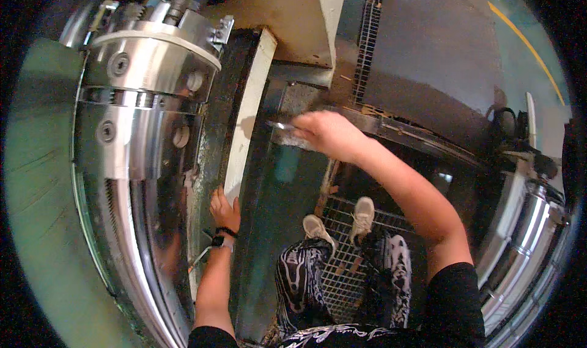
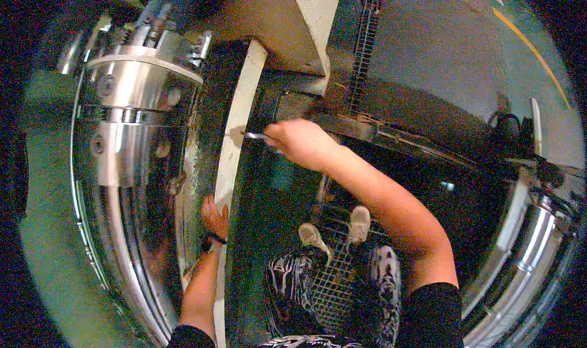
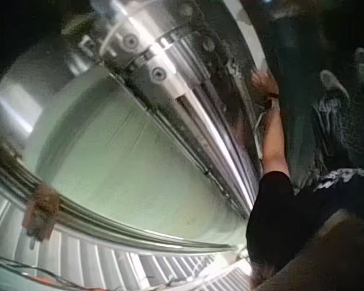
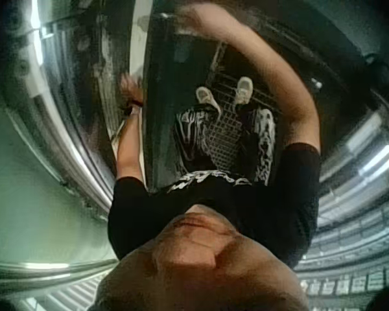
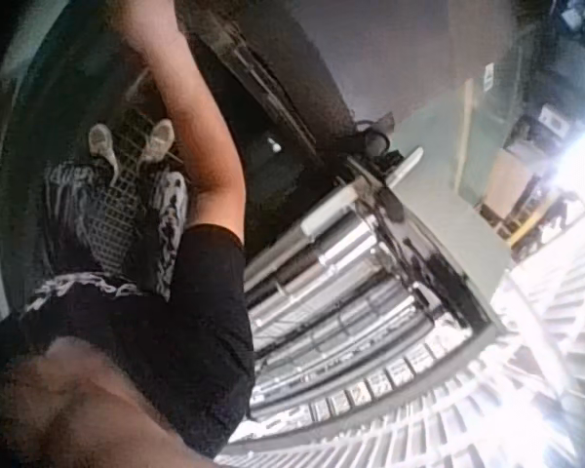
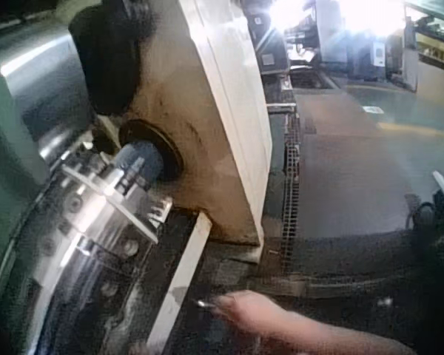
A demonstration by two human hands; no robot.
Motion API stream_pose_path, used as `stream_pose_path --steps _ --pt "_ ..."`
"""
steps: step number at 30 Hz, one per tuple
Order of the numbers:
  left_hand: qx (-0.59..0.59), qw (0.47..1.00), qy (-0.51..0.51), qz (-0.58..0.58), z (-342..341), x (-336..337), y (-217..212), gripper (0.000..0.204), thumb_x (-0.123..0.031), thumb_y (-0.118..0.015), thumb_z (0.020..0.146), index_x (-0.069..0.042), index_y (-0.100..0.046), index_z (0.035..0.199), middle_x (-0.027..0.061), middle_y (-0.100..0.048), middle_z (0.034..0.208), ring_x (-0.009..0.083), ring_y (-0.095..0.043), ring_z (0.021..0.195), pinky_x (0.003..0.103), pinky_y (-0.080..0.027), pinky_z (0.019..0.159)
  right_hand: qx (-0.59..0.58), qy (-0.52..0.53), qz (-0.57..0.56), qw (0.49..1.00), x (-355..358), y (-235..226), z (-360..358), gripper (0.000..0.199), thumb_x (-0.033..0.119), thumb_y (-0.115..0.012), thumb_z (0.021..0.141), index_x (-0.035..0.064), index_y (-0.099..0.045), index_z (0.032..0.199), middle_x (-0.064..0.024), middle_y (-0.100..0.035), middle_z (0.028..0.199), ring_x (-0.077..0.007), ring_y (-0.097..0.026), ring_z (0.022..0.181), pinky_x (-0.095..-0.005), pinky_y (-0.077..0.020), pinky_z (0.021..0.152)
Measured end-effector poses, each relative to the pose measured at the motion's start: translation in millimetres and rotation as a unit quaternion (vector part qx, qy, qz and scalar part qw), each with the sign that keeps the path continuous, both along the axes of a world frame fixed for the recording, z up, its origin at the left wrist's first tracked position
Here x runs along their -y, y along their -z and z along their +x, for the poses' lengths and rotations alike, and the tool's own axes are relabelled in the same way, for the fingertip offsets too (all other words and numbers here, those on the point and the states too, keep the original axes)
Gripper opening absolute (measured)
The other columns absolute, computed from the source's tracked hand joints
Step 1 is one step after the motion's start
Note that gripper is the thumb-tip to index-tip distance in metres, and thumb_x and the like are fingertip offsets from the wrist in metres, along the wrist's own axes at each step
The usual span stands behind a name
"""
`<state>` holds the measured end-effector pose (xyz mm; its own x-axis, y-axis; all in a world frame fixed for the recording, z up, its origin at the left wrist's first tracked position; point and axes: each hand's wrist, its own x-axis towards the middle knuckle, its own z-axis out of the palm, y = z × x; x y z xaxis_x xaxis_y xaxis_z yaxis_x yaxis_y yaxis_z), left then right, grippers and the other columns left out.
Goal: The person uses an allen key to loosen and tighten bolts on a large metallic cylinder of an industrial machine, working on multiple points along the roller while standing on a metal grate platform.
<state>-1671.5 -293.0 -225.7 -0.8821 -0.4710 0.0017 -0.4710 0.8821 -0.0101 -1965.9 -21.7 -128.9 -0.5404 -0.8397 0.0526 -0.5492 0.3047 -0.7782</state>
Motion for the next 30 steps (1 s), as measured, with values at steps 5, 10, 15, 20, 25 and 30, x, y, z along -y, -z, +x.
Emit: stream_pose_path --steps 5,10,15,20,25,30 --pt "-0.089 0.994 -0.029 0.058 -4.5 -11.0 20.9 0.058 -0.022 -0.057 0.082 0.004 -0.035 0.129 0.0238 -0.047 0.114 0.0398 -0.043 0.106 0.047 -0.031 0.092 -0.126 0.004 -0.084 0.988 76.5 28.9 -50.0 0.017 0.021 -0.050 0.087 0.0044 -0.053 0.088 -0.0169 -0.058 0.080 -0.0375 -0.056 0.077 -0.0453 -0.0445 0.065" --pt "-0.143 0.986 -0.055 -0.070 19.3 3.0 59.3 0.052 -0.023 -0.057 0.082 0.004 -0.040 0.123 0.0244 -0.048 0.111 0.0407 -0.044 0.102 0.047 -0.033 0.088 -0.227 -0.011 -0.121 0.966 135.1 51.2 -70.8 0.016 0.021 -0.049 0.087 0.0052 -0.050 0.084 -0.0149 -0.059 0.081 -0.0368 -0.056 0.075 -0.0452 -0.0444 0.062" --pt "-0.139 0.984 -0.097 -0.052 3.2 -2.3 40.5 0.044 -0.023 -0.061 0.079 0.004 -0.047 0.111 0.0242 -0.052 0.103 0.0415 -0.048 0.095 0.047 -0.038 0.082 -0.313 0.003 -0.180 0.933 167.2 69.5 -85.3 0.015 0.021 -0.052 0.084 0.0069 -0.052 0.084 -0.0135 -0.060 0.077 -0.0354 -0.058 0.072 -0.0459 -0.0441 0.058" --pt "-0.117 0.987 -0.110 -0.032 -5.3 3.6 31.6 0.034 -0.023 -0.062 0.079 0.002 -0.051 0.100 0.0229 -0.057 0.093 0.0402 -0.055 0.082 0.044 -0.045 0.071 -0.336 0.014 -0.172 0.926 178.6 67.1 -85.1 0.009 0.015 -0.052 0.079 0.0081 -0.054 0.085 -0.0129 -0.061 0.076 -0.0339 -0.059 0.072 -0.0431 -0.0459 0.057" --pt "-0.129 0.990 -0.062 -0.009 -16.6 15.7 26.1 0.026 -0.023 -0.060 0.082 0.000 -0.054 0.090 0.0205 -0.059 0.082 0.0386 -0.057 0.071 0.043 -0.045 0.061 -0.378 0.020 -0.156 0.912 174.1 55.8 -99.1 0.017 0.012 -0.052 0.075 0.0099 -0.057 0.091 -0.0117 -0.062 0.078 -0.0314 -0.061 0.074 -0.0415 -0.0471 0.060" --pt "-0.157 0.985 -0.075 -0.013 -24.4 16.4 30.6 0.024 -0.022 -0.058 0.084 0.000 -0.051 0.078 0.0205 -0.054 0.072 0.0375 -0.053 0.064 0.042 -0.040 0.054 -0.403 -0.016 -0.188 0.896 177.4 64.4 -106.3 0.015 0.012 -0.051 0.076 0.0102 -0.056 0.089 -0.0114 -0.061 0.078 -0.0309 -0.061 0.077 -0.0417 -0.0474 0.061"
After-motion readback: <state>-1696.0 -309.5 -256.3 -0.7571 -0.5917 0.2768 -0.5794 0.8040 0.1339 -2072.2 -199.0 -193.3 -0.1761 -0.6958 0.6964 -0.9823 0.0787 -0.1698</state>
